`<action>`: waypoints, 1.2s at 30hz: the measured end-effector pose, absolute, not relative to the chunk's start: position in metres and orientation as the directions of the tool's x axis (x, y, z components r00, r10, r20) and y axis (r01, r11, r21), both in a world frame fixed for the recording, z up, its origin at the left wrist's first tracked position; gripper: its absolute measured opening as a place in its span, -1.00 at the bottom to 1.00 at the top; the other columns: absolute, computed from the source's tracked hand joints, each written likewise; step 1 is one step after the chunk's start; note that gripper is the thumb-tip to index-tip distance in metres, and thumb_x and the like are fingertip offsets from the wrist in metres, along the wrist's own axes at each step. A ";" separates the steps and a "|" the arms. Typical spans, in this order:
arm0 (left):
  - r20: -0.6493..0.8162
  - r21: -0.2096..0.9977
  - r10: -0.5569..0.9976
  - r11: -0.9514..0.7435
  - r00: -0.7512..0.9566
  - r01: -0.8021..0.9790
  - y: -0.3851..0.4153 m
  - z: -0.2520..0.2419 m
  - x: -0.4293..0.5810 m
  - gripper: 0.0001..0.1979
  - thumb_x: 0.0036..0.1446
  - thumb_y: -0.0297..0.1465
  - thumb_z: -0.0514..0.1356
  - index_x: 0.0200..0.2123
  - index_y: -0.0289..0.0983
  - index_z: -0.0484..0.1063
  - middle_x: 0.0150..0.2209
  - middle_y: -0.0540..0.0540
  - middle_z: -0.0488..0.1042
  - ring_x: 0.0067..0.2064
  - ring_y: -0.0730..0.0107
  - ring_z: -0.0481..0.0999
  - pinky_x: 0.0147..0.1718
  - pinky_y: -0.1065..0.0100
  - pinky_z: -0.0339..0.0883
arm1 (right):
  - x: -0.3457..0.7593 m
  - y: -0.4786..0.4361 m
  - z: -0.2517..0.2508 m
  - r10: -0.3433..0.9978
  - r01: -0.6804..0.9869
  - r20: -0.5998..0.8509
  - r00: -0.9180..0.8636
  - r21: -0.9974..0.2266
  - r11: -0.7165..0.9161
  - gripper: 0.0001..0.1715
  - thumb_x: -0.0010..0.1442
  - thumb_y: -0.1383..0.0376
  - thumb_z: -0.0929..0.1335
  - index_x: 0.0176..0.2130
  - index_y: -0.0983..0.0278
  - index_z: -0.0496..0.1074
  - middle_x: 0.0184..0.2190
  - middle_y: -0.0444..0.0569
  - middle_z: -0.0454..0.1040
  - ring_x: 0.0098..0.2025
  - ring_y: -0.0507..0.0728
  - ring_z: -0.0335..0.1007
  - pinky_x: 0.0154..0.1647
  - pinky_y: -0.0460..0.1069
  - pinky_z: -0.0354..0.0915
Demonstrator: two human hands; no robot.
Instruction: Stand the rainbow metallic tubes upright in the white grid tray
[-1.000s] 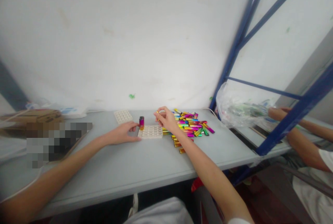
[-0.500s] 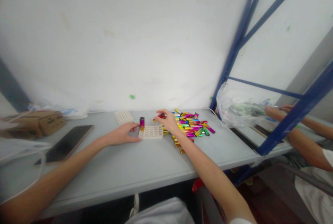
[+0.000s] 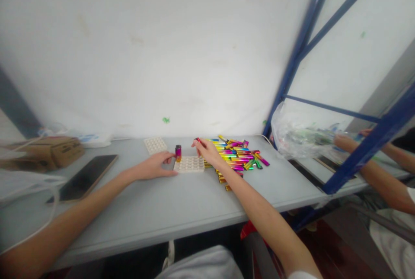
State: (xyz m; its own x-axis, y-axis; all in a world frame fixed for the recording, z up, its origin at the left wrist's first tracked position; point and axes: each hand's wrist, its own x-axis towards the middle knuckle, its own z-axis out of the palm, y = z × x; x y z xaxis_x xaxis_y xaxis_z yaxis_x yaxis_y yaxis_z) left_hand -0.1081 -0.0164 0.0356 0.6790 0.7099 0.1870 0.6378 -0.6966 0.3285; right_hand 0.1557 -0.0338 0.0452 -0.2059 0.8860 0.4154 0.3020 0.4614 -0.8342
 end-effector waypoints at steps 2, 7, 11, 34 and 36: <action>0.189 0.331 0.709 -0.697 0.679 0.636 -0.017 0.036 -0.108 -0.35 0.03 0.14 0.27 -0.05 -0.29 0.49 -0.25 -0.10 0.47 -0.23 0.15 0.47 -0.23 0.28 0.29 | 0.153 -0.035 0.043 0.906 0.268 0.353 -0.236 -0.872 0.409 -0.52 0.37 -0.11 0.21 -0.25 0.22 0.36 -0.55 -0.23 0.27 -0.54 0.03 0.18 -0.46 -0.07 0.15; 0.196 0.325 0.713 -0.695 0.673 0.641 -0.018 0.036 -0.108 -0.35 0.02 0.14 0.28 -0.06 -0.29 0.50 -0.25 -0.10 0.48 -0.23 0.15 0.48 -0.22 0.28 0.30 | 0.147 -0.039 0.040 0.890 0.480 0.428 -0.157 -0.754 0.448 -0.46 0.34 -0.12 0.21 -0.46 0.20 0.20 -0.58 -0.23 0.12 -0.52 0.02 0.03 -0.48 -0.06 -0.01; 0.190 0.323 0.713 -0.694 0.675 0.643 -0.016 0.034 -0.108 -0.35 0.02 0.12 0.28 -0.05 -0.30 0.49 -0.25 -0.10 0.48 -0.24 0.15 0.48 -0.23 0.28 0.29 | 0.145 -0.042 0.041 0.865 0.601 0.496 -0.079 -0.668 0.438 -0.43 0.26 -0.08 0.25 -0.57 0.19 0.06 -0.60 -0.22 0.00 -0.50 0.01 -0.04 -0.46 -0.04 -0.12; 0.213 0.335 0.709 -0.700 0.672 0.631 -0.014 0.030 -0.110 -0.30 0.01 0.16 0.27 -0.02 -0.29 0.51 -0.23 -0.14 0.52 -0.23 0.11 0.52 -0.22 0.26 0.34 | 0.132 -0.050 0.038 0.749 0.673 0.508 -0.426 -0.375 0.638 -0.62 0.50 0.11 0.25 -0.30 0.27 0.38 -0.44 -0.11 0.42 -0.39 0.07 0.29 -0.32 -0.04 0.10; 0.221 0.335 0.705 -0.704 0.674 0.626 -0.014 0.030 -0.110 -0.31 0.02 0.16 0.27 -0.01 -0.29 0.50 -0.23 -0.13 0.51 -0.23 0.13 0.51 -0.22 0.27 0.34 | 0.130 -0.050 0.037 0.758 0.669 0.494 -0.426 -0.392 0.631 -0.67 0.50 0.12 0.26 -0.24 0.27 0.40 -0.39 -0.08 0.47 -0.34 0.08 0.35 -0.30 -0.05 0.12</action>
